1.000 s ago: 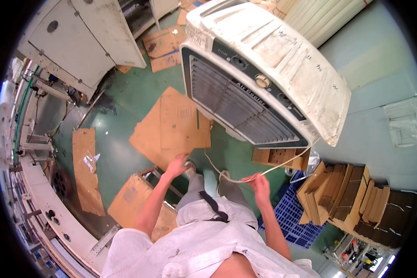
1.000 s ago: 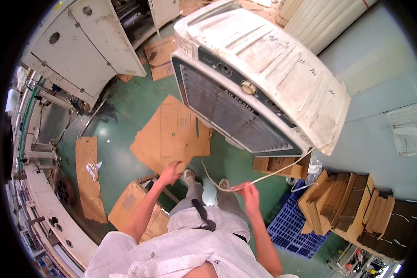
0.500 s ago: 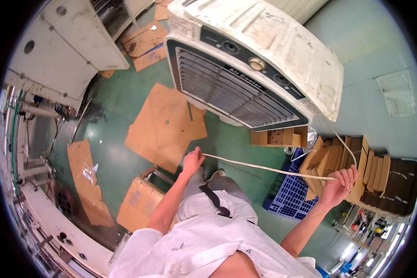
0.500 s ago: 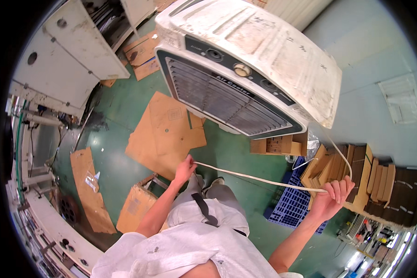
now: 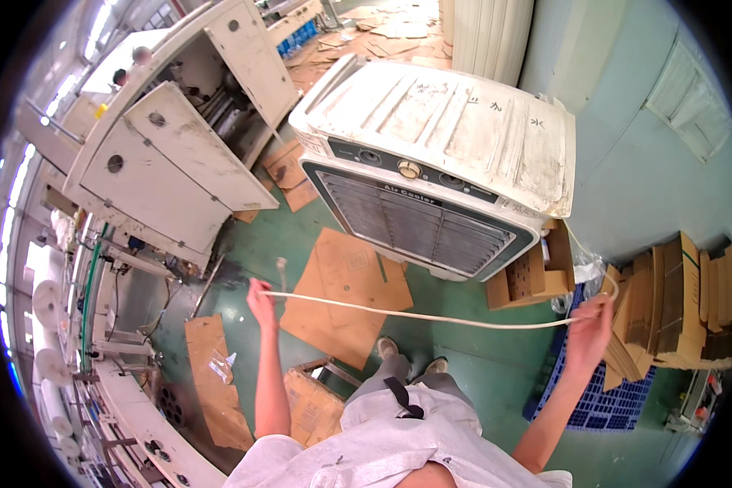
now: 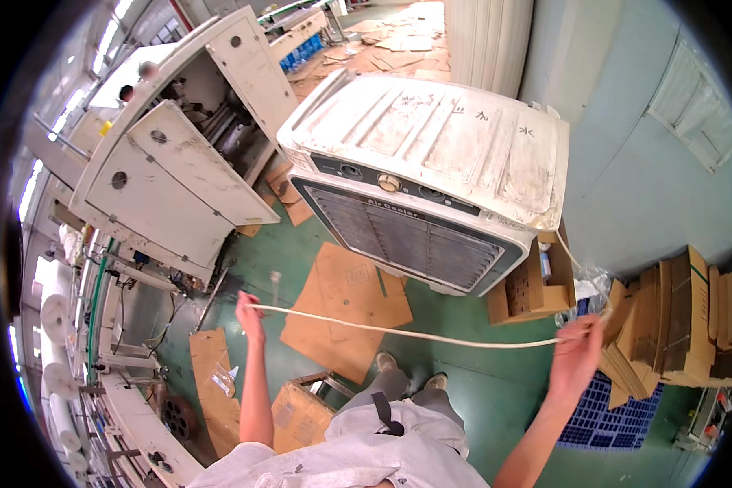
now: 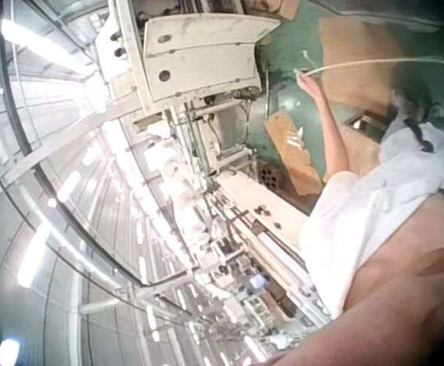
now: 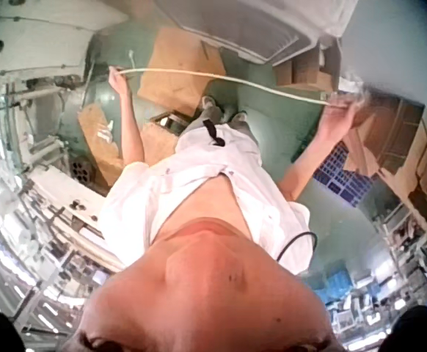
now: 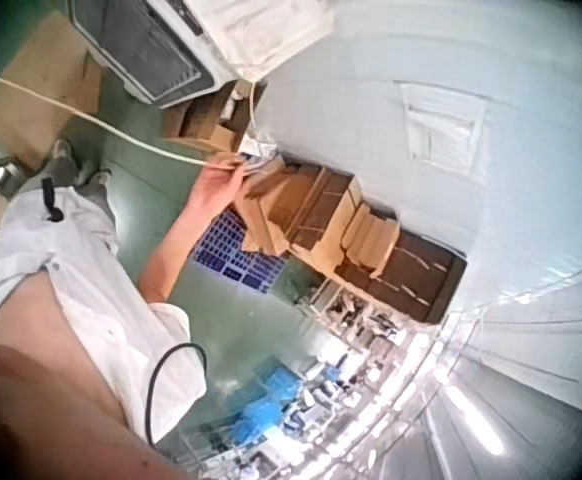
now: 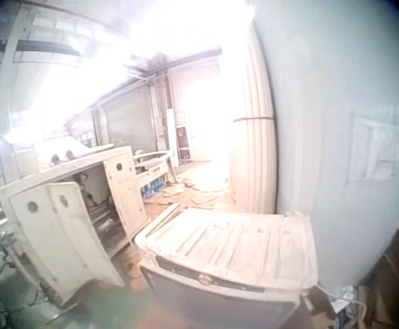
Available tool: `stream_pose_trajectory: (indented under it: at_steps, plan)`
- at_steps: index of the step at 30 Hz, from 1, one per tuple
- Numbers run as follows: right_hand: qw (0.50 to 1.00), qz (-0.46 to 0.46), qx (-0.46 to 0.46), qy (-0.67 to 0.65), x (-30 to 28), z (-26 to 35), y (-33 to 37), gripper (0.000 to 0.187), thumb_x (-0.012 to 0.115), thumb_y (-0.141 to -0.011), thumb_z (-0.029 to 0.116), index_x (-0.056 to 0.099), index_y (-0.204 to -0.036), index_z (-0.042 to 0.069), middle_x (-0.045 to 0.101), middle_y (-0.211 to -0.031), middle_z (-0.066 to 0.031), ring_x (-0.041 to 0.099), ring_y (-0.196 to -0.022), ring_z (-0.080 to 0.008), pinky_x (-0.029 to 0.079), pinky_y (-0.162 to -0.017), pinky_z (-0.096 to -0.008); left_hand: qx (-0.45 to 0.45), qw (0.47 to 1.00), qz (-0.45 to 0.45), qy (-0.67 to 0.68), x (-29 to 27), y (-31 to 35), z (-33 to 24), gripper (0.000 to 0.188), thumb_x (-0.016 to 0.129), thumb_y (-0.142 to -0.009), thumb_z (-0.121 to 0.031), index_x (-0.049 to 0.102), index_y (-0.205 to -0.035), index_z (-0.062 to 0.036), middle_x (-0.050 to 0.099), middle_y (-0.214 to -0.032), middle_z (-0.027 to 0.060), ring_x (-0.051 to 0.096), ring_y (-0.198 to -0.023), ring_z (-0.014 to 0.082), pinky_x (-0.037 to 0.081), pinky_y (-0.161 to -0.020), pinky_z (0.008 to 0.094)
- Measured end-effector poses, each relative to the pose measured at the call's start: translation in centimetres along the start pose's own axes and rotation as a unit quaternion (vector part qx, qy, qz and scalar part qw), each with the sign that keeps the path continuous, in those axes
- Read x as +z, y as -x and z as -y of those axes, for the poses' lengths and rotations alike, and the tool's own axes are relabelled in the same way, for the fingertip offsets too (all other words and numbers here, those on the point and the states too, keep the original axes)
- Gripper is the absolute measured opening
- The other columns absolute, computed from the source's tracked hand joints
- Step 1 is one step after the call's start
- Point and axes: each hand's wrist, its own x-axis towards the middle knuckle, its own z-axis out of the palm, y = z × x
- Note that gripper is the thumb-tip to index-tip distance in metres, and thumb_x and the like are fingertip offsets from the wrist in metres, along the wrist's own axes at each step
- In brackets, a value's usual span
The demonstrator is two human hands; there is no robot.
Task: The person moves an air cooler across a factory floor, connects its plug to a power strip, adjusts the vents, and subsequently picks up toilet paper rolls from a machine to place them in a blue bin.
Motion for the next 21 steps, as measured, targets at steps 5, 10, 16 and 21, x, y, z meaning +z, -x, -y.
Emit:
stream_pose_trajectory:
  at_steps: [5,10,16,21]
  plan:
    - [0.851,0.167,0.133,0.481,-2.5,-5.5,-0.5,0.025,0.049,-0.096,0.023,0.06,-0.09,0.0,0.064,-0.084,-0.0105,0.065,-0.075,-0.0175,0.055,-0.065,-0.0278,0.099,0.993,0.017,-0.058,2.1,-7.0,-16.2,0.042,0.044,-0.098,-0.041,0.055,-0.074,-0.0087,0.037,-0.056,-0.0071,0.031,-0.045,0.0027,0.02,-0.04,0.0207]
    - [0.671,0.203,0.077,0.709,-0.2,-6.9,-1.2,0.03,0.056,-0.094,0.026,0.062,-0.078,0.001,0.063,-0.067,-0.003,0.06,-0.061,-0.0102,0.046,-0.055,-0.024,0.252,0.965,-0.009,-0.076,4.7,-10.0,-27.4,0.047,0.042,-0.099,-0.041,0.055,-0.073,-0.0032,0.036,-0.056,-0.0052,0.032,-0.053,0.0033,0.023,-0.048,0.0222]
    - [0.667,-0.022,-0.277,0.691,3.6,-3.1,-9.0,0.034,0.053,-0.095,0.031,0.058,-0.108,0.0,0.064,-0.09,-0.0096,0.059,-0.082,-0.0174,0.047,-0.074,-0.031,0.263,0.944,0.094,-0.173,8.5,-18.0,-25.3,0.051,0.042,-0.099,-0.043,0.06,-0.074,-0.0027,0.045,-0.057,-0.0034,0.04,-0.054,0.0057,0.03,-0.051,0.0228]
    - [0.725,-0.048,-0.161,0.668,3.3,-3.4,-16.4,0.044,0.051,-0.095,0.036,0.059,-0.117,-0.002,0.063,-0.112,-0.0136,0.058,-0.098,-0.0191,0.044,-0.087,-0.032,0.229,0.945,0.142,-0.188,14.4,-23.4,-22.6,0.051,0.044,-0.098,-0.044,0.061,-0.078,-0.0011,0.049,-0.057,-0.0013,0.045,-0.057,0.0059,0.035,-0.054,0.0234]
